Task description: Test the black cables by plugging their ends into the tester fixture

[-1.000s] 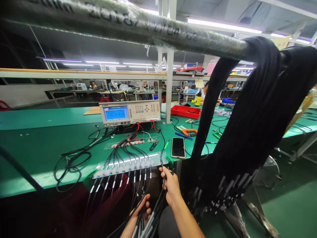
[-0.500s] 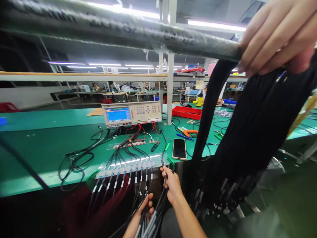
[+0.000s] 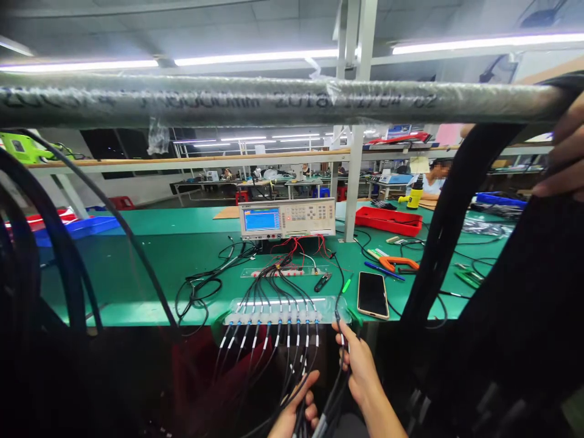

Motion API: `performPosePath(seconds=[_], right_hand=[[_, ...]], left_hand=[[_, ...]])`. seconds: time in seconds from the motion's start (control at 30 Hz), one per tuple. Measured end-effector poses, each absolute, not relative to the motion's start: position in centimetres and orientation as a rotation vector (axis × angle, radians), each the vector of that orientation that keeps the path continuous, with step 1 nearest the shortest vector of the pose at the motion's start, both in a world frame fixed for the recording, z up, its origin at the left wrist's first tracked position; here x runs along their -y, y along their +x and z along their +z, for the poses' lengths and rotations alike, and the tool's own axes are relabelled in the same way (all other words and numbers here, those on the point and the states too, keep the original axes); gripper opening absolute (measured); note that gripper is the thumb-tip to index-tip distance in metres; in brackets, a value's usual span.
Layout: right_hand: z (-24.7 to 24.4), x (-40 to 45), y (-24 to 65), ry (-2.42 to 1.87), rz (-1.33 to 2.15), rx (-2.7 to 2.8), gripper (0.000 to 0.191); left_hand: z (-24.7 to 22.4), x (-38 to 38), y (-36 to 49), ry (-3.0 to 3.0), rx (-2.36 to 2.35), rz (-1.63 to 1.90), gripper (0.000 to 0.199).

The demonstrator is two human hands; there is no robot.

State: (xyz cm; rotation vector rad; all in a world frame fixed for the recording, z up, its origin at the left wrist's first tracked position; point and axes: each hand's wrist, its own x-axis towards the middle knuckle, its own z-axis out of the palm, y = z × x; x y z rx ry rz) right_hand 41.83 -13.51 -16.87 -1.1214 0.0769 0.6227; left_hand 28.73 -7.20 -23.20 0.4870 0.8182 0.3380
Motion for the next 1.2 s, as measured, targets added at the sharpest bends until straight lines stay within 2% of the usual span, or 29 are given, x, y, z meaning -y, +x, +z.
performPosePath(seconds=[0.27, 0.43, 0.77, 1.1, 1.2], right_hand=[[-17.0, 13.1, 41.9, -1.127, 0.622, -0.079, 0.051], [-16.9, 12.8, 42.0, -1.127, 0.619, -0.086, 0.059], [-16.7, 13.4, 41.8, -1.146, 0.593, -0.073, 0.052], [-16.2, 13.9, 40.2, -1.161, 0.551, -0.09, 0.06], [-16.4, 15.1, 39.1, -1.2, 0.521, -0.112, 0.062]], left_hand=[[-24.2, 6.9, 28.5, 0.488, -0.79, 0.319, 0.016], [-23.5, 6.9, 28.3, 0.512, -0.768, 0.309, 0.017], [-22.6, 7.4, 28.2, 0.554, -0.757, 0.292, 0.023], [-22.1, 6.9, 27.1, 0.512, -0.811, 0.287, 0.017], [-21.3, 6.8, 26.8, 0.472, -0.869, 0.266, 0.023]])
